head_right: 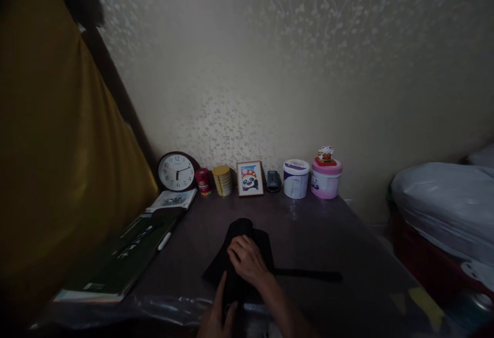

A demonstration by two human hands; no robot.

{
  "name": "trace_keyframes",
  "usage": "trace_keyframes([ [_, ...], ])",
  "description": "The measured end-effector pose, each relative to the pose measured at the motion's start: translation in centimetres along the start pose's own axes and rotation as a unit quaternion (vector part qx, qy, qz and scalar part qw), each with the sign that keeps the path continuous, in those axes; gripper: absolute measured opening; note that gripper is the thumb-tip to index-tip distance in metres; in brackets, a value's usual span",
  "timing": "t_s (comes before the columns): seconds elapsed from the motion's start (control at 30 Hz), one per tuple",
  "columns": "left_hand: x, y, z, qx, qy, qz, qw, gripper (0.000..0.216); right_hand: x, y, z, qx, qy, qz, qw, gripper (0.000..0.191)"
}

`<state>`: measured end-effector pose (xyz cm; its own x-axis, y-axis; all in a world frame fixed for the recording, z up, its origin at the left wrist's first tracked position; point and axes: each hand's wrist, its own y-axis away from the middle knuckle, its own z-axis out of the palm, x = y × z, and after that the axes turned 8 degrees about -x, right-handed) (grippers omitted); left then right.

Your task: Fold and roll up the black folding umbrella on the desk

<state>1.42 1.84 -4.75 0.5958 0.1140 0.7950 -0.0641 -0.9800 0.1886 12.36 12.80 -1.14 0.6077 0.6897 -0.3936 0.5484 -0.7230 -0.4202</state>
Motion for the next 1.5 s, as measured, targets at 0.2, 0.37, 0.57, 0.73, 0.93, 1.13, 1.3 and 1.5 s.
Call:
trace_keyframes([
  [0.2, 0.8, 0.3, -0.4, 0.002, 0.031, -0.017, 0.999, 0.063, 3.9, -1.5, 0.6, 0.013, -0.014, 0.048, 0.999, 0.028],
  [0.37, 1.1, 0.6, -0.6, 0.004, 0.019, -0.031, 0.999, 0.062, 6.4, -5.4, 1.1, -0.044, 0.013, 0.186, 0.981, 0.036],
  [0.57, 1.3, 0.9, -0.8, 0.007, 0.011, -0.023, 1.000, 0.060, 6.9, -3.6, 0.1, -0.009, -0.092, 0.220, 0.971, 0.042],
  [0.73, 1.5, 1.1, -1.2, -0.013, 0.011, -0.034, 0.999, 0.061, 8.2, 1.7, -2.5, 0.063, -0.173, 0.344, 0.921, 0.035],
  [0.93, 0.4, 0.5, -1.2, -0.009, 0.067, -0.008, 0.998, 0.063, 7.4, 5.3, -2.2, 0.035, -0.283, 0.425, 0.859, 0.025],
  [1.13, 0.7, 0.3, -2.5, -0.026, 0.213, -0.040, 0.976, 0.075, 6.6, 5.0, -2.6, 0.042, -0.352, 0.465, 0.811, 0.020],
  [1.3, 2.4, 0.9, -4.2, -0.068, 0.304, -0.090, 0.946, 0.083, 6.8, 5.1, -3.2, 0.057, -0.353, 0.481, 0.801, 0.023],
  [1.5, 3.0, 0.5, -4.5, -0.059, 0.317, -0.113, 0.940, 0.092, 6.5, 5.1, -2.8, 0.074, -0.362, 0.469, 0.802, 0.030],
])
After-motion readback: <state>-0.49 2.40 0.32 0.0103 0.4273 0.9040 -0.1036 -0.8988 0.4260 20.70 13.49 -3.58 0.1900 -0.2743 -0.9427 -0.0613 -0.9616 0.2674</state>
